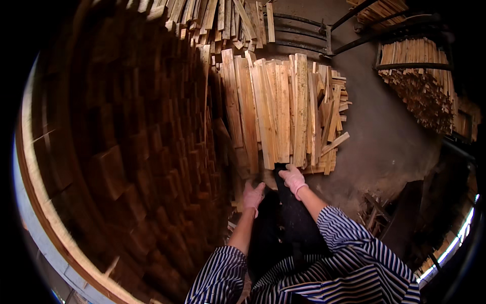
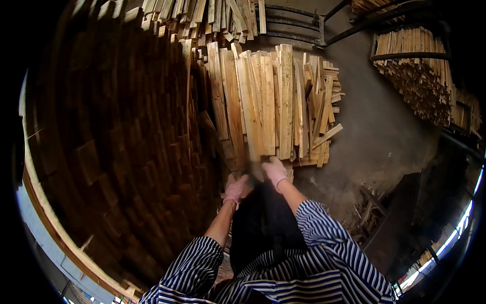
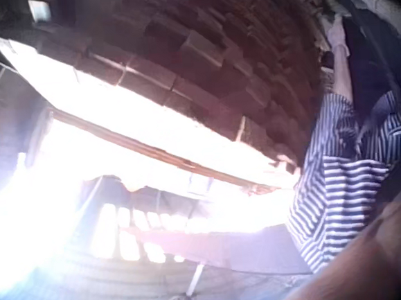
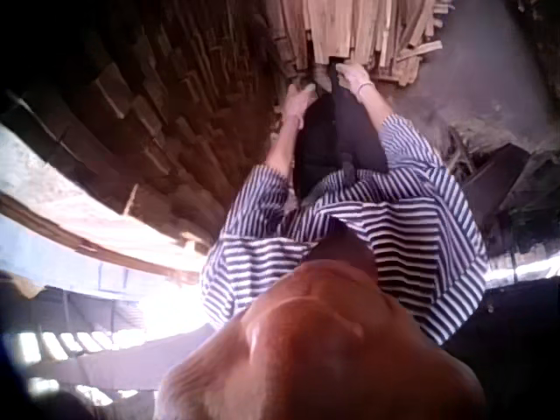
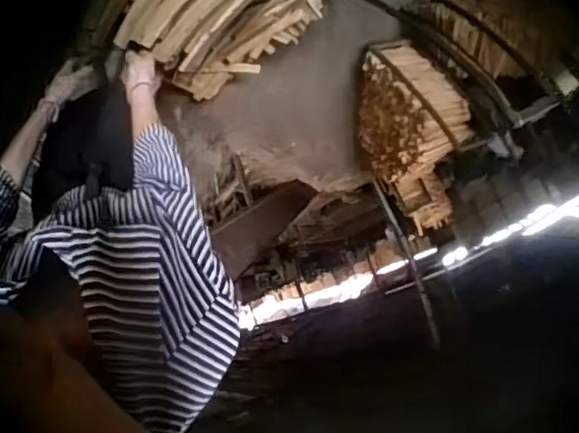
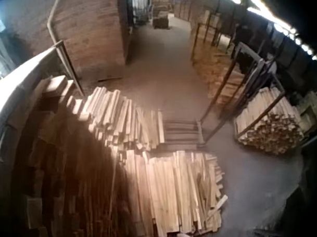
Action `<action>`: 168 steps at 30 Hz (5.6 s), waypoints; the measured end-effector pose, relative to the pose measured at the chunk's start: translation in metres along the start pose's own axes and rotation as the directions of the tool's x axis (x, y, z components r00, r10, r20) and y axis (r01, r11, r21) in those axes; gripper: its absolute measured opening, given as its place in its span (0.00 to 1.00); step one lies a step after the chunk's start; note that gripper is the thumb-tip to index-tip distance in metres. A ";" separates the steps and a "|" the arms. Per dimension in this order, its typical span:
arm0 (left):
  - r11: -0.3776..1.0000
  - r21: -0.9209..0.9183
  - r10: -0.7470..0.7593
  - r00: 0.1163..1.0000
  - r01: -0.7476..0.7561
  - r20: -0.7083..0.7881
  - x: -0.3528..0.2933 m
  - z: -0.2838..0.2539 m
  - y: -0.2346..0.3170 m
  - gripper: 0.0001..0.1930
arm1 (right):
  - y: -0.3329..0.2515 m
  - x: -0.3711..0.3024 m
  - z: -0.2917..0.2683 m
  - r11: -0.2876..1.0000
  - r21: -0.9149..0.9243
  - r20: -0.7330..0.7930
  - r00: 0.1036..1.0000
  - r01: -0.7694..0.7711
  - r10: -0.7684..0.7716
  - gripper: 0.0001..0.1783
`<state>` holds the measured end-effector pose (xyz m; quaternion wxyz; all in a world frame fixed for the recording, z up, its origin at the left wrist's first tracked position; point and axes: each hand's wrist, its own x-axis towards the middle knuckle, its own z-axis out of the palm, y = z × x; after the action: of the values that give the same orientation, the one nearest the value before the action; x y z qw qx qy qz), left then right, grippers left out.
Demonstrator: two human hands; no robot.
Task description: The person repeatedly picks up small wooden planks from a pile and stacks them vertically on a metal rack. The person wears gloves and handles the planks one by one or in small groups, moving them from a horizontal pile to a vertical storage rack.
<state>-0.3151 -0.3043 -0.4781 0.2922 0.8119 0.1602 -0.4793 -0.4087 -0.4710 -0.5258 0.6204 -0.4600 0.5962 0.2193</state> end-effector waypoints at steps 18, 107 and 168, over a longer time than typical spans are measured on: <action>0.907 -0.418 0.150 0.889 0.050 0.432 0.184 -0.001 0.026 0.24 | 0.043 0.122 0.100 0.328 -0.942 -0.276 0.725 -0.073 -0.631 0.61; -0.118 -0.782 0.810 0.396 -0.613 -0.433 -0.437 -0.326 0.279 0.42 | -0.250 -0.511 -0.042 -0.067 0.074 0.546 -0.097 0.995 -0.832 0.66; 0.931 0.361 0.276 0.763 -0.060 -0.584 -0.407 -0.460 -0.016 0.49 | -0.570 -0.434 0.211 -0.966 -0.101 0.995 0.037 0.237 -0.095 0.28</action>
<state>-0.2078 0.0048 0.0417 0.1288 0.9719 0.0934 -0.1732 0.0886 -0.4492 0.0309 -0.0707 -0.8972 -0.4337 0.0432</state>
